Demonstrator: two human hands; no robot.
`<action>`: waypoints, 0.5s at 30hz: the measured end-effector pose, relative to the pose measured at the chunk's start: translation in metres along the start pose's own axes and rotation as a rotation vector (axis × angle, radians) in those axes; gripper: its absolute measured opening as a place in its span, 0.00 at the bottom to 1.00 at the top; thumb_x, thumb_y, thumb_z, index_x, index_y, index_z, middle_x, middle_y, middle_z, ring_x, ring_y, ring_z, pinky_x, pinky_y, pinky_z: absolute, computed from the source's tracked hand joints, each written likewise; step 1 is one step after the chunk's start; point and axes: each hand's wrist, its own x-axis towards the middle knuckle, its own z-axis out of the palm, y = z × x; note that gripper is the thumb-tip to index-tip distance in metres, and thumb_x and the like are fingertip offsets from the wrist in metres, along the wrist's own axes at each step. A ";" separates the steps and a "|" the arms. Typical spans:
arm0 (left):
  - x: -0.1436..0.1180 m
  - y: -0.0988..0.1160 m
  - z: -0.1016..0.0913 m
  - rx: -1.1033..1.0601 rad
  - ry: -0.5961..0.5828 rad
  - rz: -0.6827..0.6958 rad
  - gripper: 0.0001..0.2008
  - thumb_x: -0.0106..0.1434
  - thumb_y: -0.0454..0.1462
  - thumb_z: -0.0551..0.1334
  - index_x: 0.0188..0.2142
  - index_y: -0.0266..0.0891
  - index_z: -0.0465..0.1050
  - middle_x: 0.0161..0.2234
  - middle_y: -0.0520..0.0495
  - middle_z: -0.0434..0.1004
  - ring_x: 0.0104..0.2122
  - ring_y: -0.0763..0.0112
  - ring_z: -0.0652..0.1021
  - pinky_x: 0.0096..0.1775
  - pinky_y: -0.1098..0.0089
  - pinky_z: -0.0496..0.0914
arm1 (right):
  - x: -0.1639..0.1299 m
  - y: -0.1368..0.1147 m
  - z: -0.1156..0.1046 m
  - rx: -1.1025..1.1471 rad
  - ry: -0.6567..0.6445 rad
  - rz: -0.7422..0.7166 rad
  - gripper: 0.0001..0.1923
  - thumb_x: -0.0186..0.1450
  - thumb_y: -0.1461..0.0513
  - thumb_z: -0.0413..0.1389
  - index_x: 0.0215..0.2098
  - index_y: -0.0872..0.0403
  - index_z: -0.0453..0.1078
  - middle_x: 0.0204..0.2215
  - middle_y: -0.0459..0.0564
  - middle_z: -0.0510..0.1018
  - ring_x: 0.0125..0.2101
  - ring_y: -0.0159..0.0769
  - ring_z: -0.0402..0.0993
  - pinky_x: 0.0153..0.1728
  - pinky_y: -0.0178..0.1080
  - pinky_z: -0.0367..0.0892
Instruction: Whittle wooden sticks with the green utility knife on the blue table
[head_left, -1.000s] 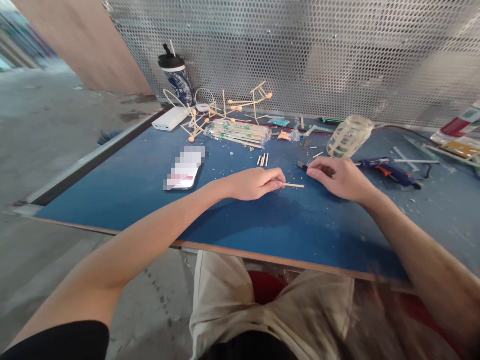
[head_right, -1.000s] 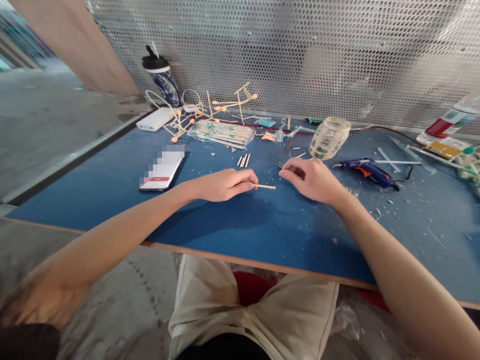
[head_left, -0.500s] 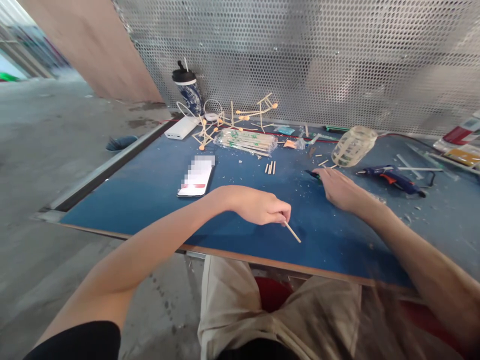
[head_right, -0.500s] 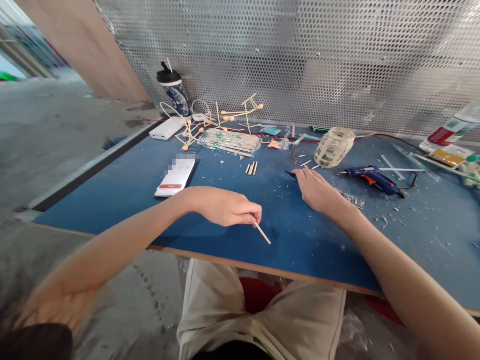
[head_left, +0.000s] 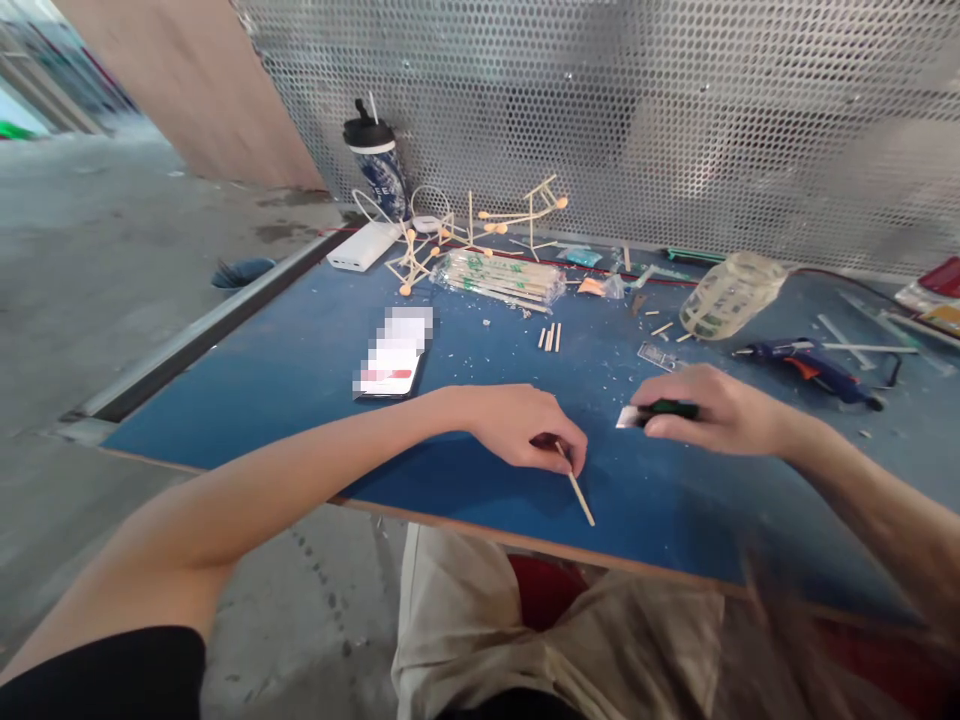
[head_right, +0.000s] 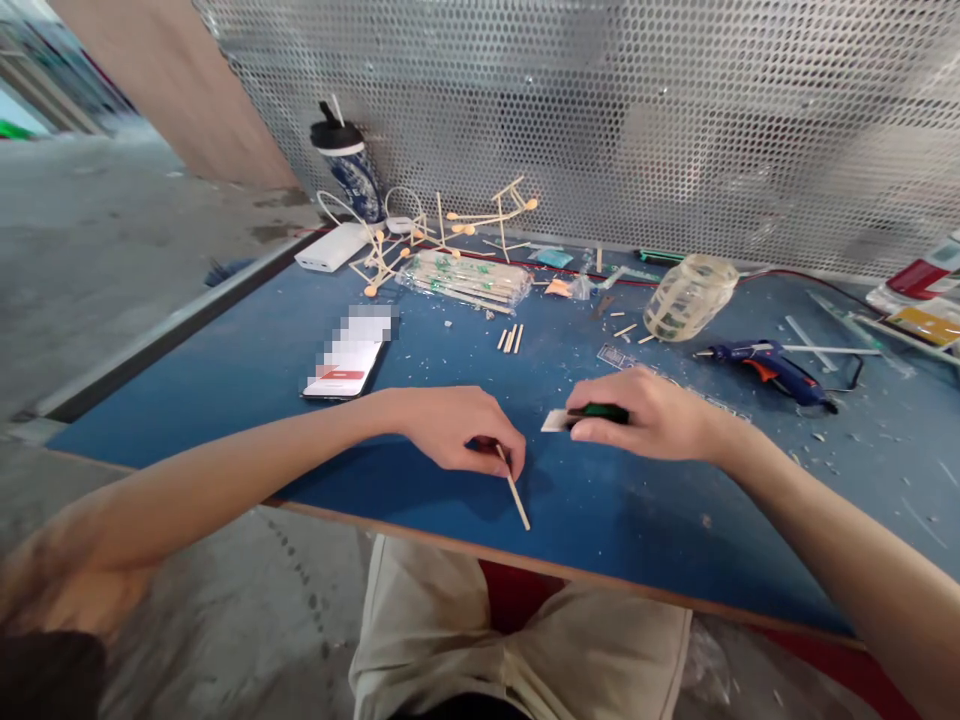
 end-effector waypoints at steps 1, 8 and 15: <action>-0.001 -0.001 0.001 -0.003 -0.001 -0.003 0.06 0.68 0.38 0.62 0.41 0.51 0.79 0.34 0.56 0.83 0.31 0.74 0.80 0.31 0.73 0.66 | 0.000 -0.001 0.005 -0.010 -0.025 -0.022 0.10 0.73 0.57 0.55 0.48 0.52 0.74 0.38 0.51 0.82 0.36 0.34 0.78 0.37 0.36 0.68; -0.005 -0.004 0.008 0.005 0.004 0.001 0.06 0.70 0.40 0.60 0.41 0.50 0.77 0.37 0.56 0.84 0.35 0.74 0.81 0.36 0.73 0.68 | -0.003 -0.007 0.037 -0.311 0.112 -0.249 0.08 0.72 0.62 0.54 0.49 0.47 0.70 0.39 0.53 0.81 0.36 0.43 0.76 0.38 0.45 0.70; -0.005 -0.006 0.013 -0.061 0.075 0.045 0.05 0.69 0.39 0.62 0.40 0.48 0.79 0.38 0.54 0.84 0.36 0.74 0.81 0.35 0.73 0.68 | -0.004 -0.021 0.060 -0.452 0.165 -0.234 0.07 0.70 0.62 0.55 0.46 0.48 0.71 0.33 0.50 0.80 0.29 0.40 0.73 0.31 0.44 0.66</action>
